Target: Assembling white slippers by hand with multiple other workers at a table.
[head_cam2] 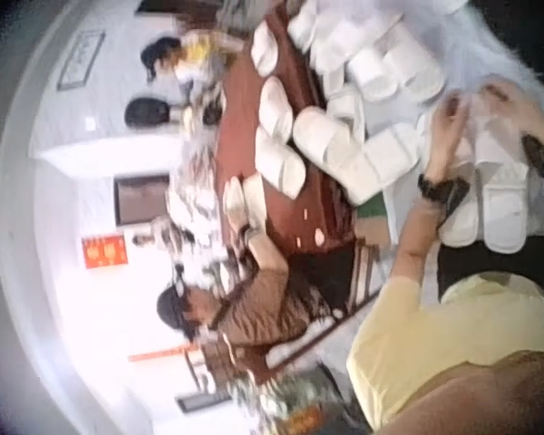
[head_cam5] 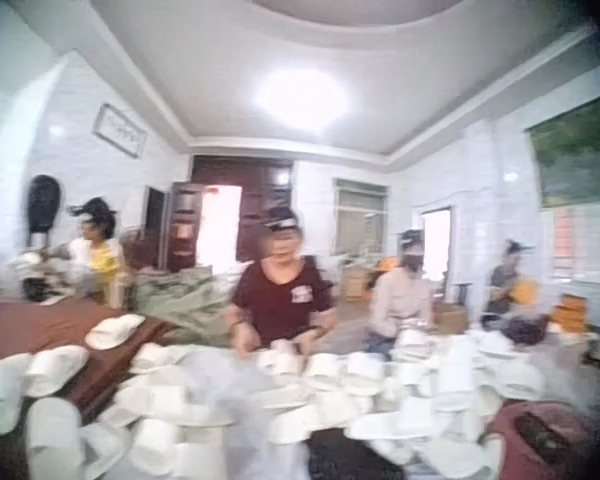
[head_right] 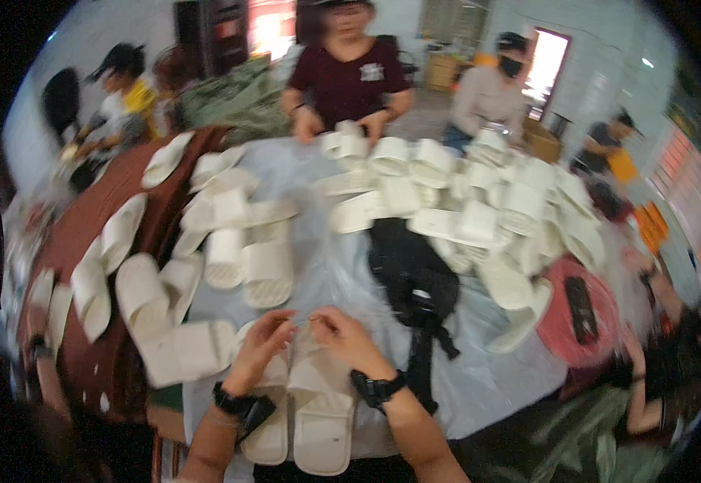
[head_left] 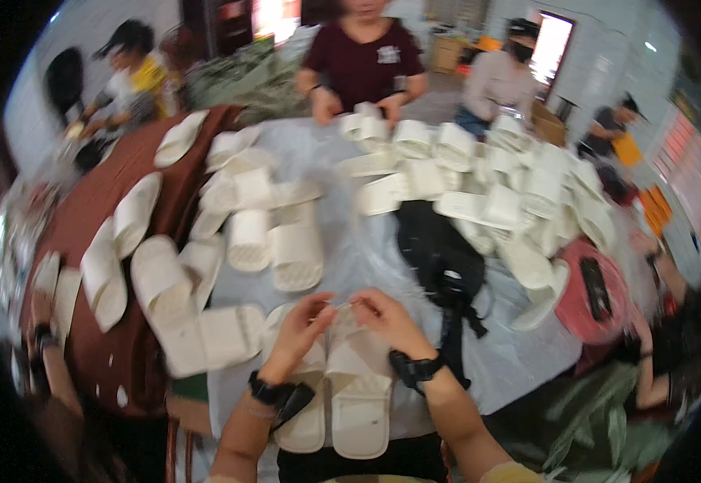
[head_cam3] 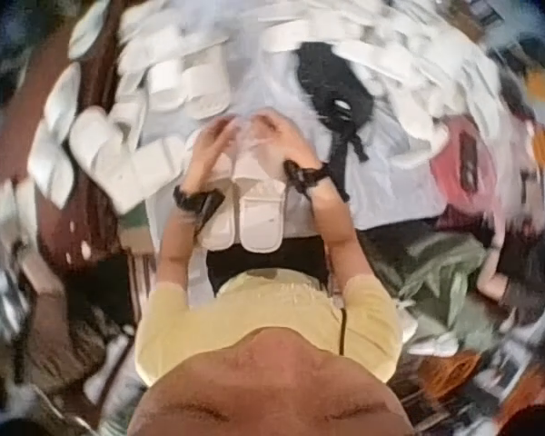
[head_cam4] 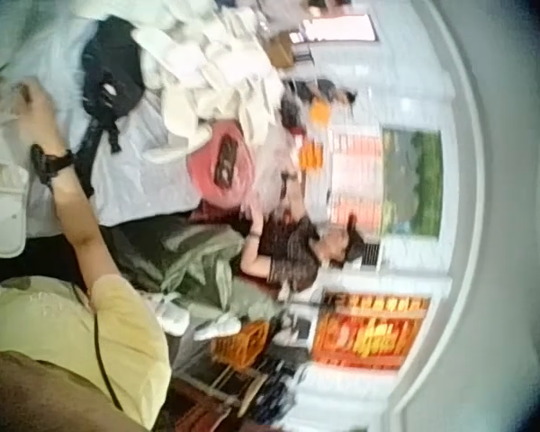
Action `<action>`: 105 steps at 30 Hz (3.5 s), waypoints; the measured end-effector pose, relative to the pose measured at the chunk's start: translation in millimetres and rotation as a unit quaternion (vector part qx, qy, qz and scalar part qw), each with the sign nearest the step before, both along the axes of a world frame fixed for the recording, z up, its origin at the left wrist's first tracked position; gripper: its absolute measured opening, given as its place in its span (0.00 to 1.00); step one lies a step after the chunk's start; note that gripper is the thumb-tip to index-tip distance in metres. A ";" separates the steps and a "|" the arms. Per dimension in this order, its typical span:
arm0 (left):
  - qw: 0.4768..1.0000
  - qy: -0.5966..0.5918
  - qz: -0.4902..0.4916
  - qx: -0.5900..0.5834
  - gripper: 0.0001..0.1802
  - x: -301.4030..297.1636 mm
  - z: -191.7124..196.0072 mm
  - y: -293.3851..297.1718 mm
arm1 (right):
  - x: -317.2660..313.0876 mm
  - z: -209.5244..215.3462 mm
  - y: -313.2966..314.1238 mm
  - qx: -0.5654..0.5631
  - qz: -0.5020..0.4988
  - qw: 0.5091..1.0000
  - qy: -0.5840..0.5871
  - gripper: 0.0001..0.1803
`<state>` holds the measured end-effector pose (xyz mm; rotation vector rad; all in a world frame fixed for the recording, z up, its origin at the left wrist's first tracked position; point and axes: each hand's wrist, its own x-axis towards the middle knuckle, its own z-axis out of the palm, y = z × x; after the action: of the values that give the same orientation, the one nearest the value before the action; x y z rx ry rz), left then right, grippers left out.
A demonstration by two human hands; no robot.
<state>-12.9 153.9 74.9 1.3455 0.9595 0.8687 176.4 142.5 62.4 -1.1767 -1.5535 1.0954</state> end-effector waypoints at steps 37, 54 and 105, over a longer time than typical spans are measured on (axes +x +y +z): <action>0.944 0.289 0.101 0.125 0.19 -81.7 7.4 -150.3 | 305.3 168.1 -3.2 0.250 -0.585 0.730 -0.248 0.28; 0.548 0.652 0.254 0.458 0.17 -81.8 18.1 -118.6 | 79.7 104.1 -118.6 0.089 0.070 0.992 -0.056 0.18; 0.912 0.149 0.322 0.205 0.37 -68.6 5.0 -141.6 | 12.4 27.0 -82.3 -0.079 0.096 0.980 -0.159 0.22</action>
<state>-81.5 12.3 79.9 1.5671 1.5731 1.4514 188.7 60.1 89.4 -1.3835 -1.8839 1.2182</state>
